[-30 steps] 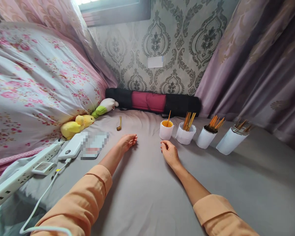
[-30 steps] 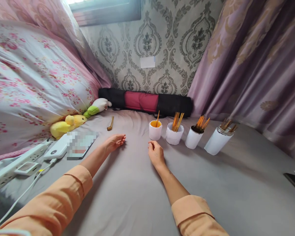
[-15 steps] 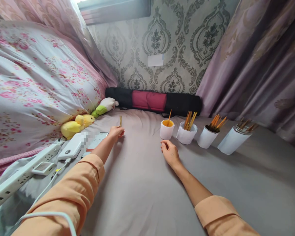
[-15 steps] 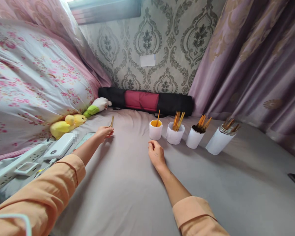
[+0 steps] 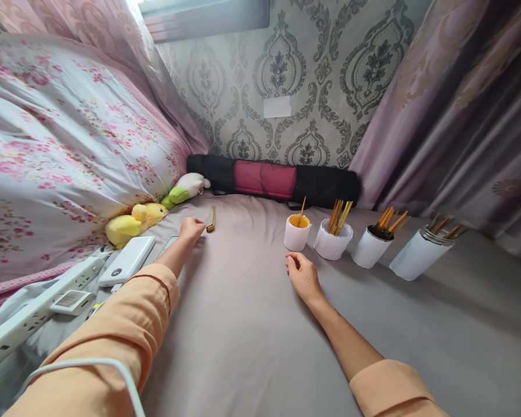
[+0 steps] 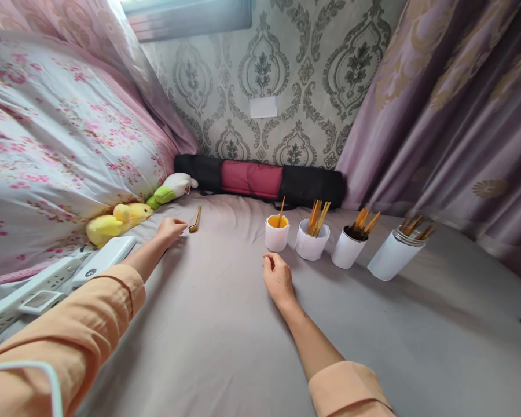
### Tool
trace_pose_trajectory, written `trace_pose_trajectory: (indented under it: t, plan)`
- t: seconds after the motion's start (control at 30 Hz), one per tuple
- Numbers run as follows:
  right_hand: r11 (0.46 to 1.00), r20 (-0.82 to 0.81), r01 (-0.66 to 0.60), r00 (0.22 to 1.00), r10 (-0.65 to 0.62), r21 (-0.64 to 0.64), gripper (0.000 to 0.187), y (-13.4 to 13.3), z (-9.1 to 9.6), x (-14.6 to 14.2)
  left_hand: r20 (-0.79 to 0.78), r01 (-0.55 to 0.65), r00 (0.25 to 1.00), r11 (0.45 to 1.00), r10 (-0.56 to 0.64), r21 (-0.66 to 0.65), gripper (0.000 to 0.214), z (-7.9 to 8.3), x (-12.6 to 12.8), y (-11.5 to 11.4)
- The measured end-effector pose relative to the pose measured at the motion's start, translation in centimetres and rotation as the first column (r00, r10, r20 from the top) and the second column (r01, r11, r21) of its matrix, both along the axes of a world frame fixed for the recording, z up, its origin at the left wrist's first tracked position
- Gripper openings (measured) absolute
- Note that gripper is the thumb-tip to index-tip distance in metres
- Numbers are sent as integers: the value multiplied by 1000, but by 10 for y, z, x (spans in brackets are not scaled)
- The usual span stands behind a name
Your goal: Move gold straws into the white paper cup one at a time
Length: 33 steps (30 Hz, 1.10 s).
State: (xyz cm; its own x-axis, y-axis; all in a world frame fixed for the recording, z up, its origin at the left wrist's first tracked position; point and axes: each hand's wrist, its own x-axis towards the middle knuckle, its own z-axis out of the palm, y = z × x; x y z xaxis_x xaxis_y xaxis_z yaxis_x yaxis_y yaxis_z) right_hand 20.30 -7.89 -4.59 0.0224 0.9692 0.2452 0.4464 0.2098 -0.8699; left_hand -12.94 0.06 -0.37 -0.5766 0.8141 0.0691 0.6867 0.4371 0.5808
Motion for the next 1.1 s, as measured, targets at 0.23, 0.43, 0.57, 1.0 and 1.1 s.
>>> trace_pose_trajectory:
  t: [0.23,0.43,0.57,1.0,1.1]
  plan:
    - [1000,3,12,1000,-12,-9,28,1,-1,0,-46,77,996,997,-77,-7,21,4,4,8]
    - [1000,-2,5,1000,-5,-13,28,1,0,0,-81,146,985,988,-149,-48,20,2,11,12]
    - [1000,-4,5,1000,-5,-10,28,2,0,0,-114,128,984,990,-134,-62,21,1,13,14]
    - [1000,-9,6,1000,-6,-25,29,2,0,0,-105,126,985,985,-138,-119,18,-8,9,22]
    - [1000,-7,6,1000,-6,-26,29,2,0,0,-101,111,987,987,-122,-112,16,-8,9,23]
